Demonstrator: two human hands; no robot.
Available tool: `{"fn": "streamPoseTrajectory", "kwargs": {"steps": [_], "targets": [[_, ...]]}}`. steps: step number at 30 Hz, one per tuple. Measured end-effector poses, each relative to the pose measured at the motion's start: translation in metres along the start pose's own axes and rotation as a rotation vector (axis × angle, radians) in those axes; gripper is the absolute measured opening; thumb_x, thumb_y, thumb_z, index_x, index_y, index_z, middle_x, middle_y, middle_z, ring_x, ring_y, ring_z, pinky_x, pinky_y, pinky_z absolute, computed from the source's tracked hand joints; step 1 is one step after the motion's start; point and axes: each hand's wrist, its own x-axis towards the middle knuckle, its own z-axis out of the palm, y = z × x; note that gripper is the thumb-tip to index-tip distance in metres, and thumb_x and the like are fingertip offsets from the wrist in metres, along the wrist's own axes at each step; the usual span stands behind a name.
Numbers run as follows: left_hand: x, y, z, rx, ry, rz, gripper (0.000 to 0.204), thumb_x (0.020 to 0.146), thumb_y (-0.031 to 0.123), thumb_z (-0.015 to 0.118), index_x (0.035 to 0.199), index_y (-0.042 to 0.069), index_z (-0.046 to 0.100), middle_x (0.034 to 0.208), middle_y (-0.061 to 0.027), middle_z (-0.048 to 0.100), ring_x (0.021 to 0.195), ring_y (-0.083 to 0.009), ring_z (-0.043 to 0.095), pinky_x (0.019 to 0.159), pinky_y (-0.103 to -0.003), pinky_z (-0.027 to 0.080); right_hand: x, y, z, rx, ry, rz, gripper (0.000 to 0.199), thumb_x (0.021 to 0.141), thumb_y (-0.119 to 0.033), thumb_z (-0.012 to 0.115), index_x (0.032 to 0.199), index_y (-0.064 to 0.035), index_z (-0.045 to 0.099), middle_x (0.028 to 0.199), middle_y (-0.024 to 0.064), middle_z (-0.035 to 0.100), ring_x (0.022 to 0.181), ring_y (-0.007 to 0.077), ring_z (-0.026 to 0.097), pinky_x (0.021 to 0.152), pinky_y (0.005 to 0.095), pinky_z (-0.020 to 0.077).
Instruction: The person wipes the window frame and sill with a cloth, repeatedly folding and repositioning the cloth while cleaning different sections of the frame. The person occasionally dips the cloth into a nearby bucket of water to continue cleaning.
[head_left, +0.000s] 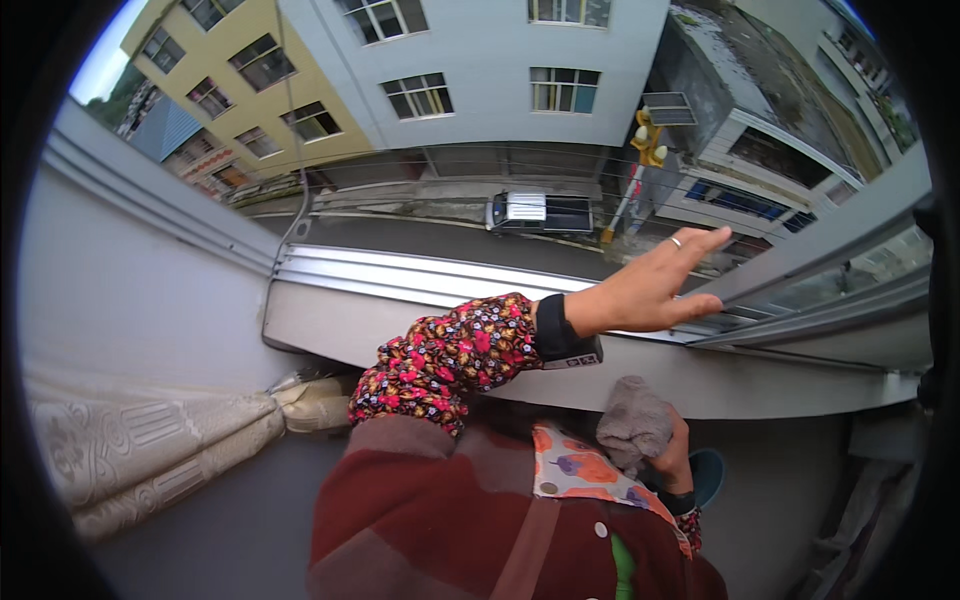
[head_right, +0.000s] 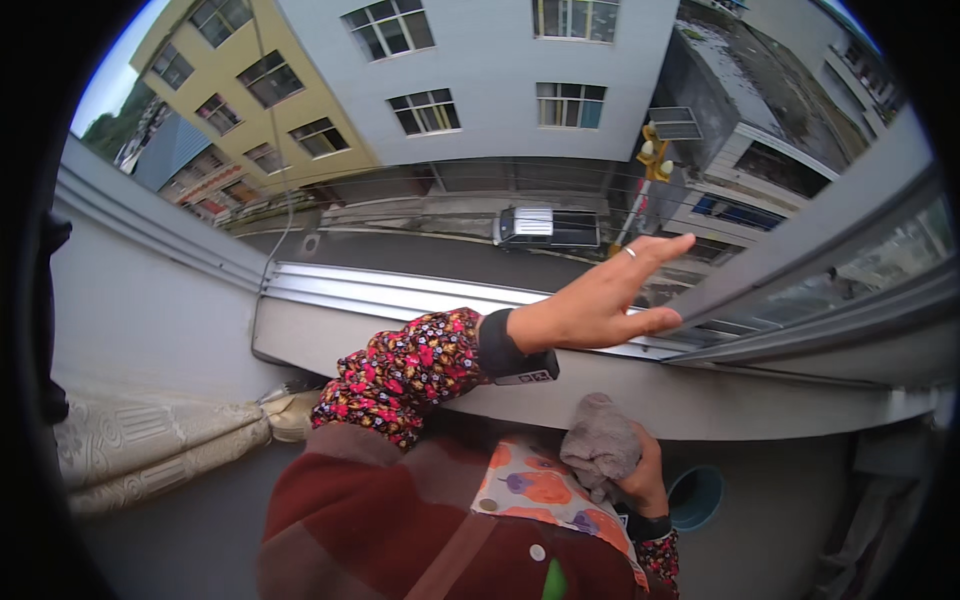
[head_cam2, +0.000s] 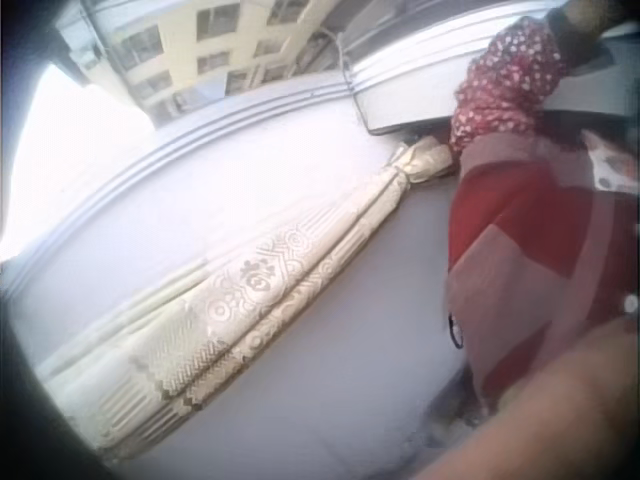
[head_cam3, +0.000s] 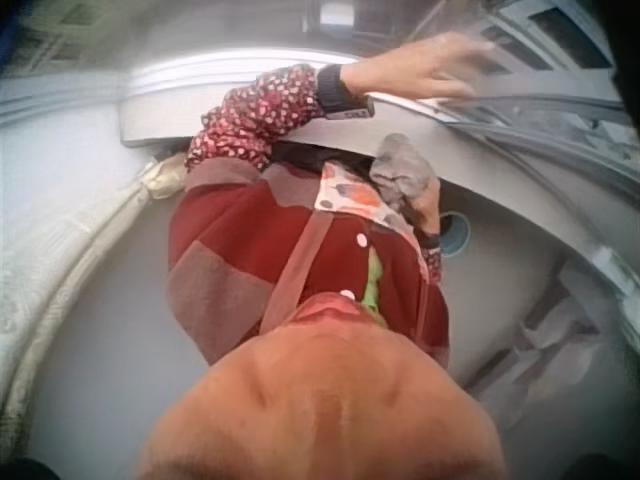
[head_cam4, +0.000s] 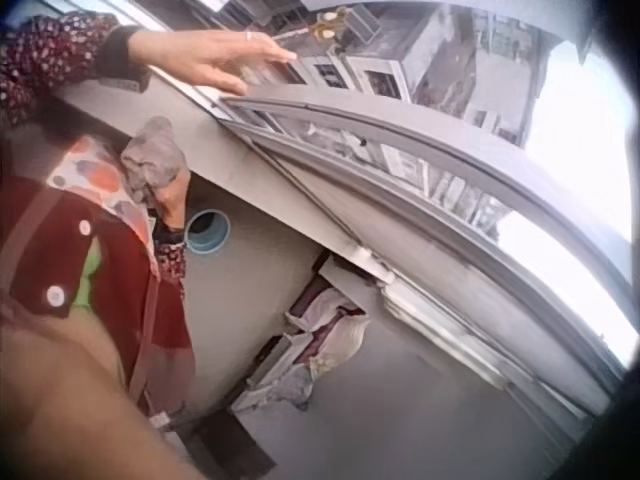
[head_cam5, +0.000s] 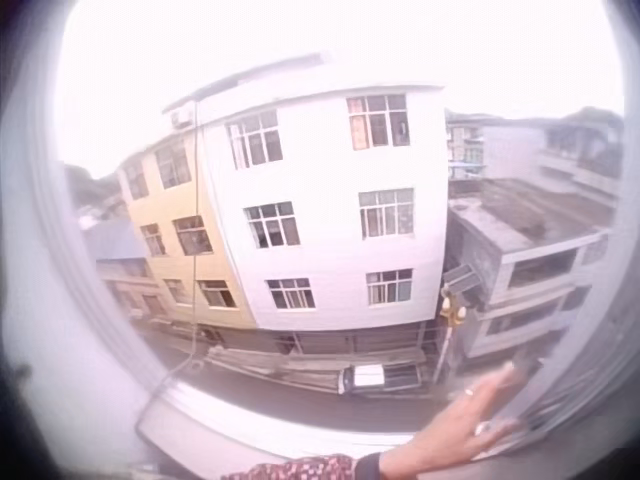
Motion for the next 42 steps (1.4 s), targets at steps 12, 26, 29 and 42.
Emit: {"fn": "streamPoseTrajectory", "kwargs": {"steps": [12,26,29,42], "targets": [[0.051,-0.005,0.032,-0.374,-0.174,-0.127,0.044,0.092,0.017,0.069,0.128,0.003,0.049,0.106,-0.0089,0.058,0.093,-0.0178,0.059,0.071,-0.032,0.05,-0.002,0.012,0.001,0.067,0.011,-0.024,0.061,0.072,-0.015,0.083,0.126,0.0035,0.06,0.114,0.011,0.069,0.103,0.0145,0.064,0.095,0.0301,0.0486],[-0.007,0.009,-0.026,-0.242,0.183,-0.269,0.056,0.079,0.018,0.086,0.123,0.004,0.054,0.11,-0.0057,0.059,0.095,-0.0132,0.059,0.082,-0.031,0.051,-0.016,0.008,0.001,0.009,-0.035,-0.064,0.06,0.071,-0.012,0.084,0.124,0.0042,0.062,0.108,0.0125,0.072,0.098,0.015,0.067,0.091,0.0296,0.0506],[-0.031,0.013,-0.049,-0.218,0.335,-0.265,0.039,0.082,0.011,0.082,0.109,0.006,0.055,0.102,-0.0029,0.062,0.088,-0.0089,0.061,0.079,-0.028,0.052,-0.013,0.003,0.003,0.005,-0.084,-0.095,0.058,0.071,-0.012,0.084,0.123,0.0043,0.062,0.107,0.0127,0.073,0.098,0.0149,0.067,0.09,0.0297,0.0506],[-0.131,0.031,-0.154,0.222,0.812,-0.238,0.037,0.08,0.014,0.082,0.108,0.004,0.06,0.09,0.0009,0.063,0.082,-0.0068,0.059,0.077,-0.025,0.051,0.006,0.0,0.022,0.033,-0.285,-0.122,0.058,0.072,-0.011,0.083,0.122,0.0051,0.061,0.11,0.0129,0.072,0.1,0.0174,0.067,0.092,0.0311,0.05]]}}
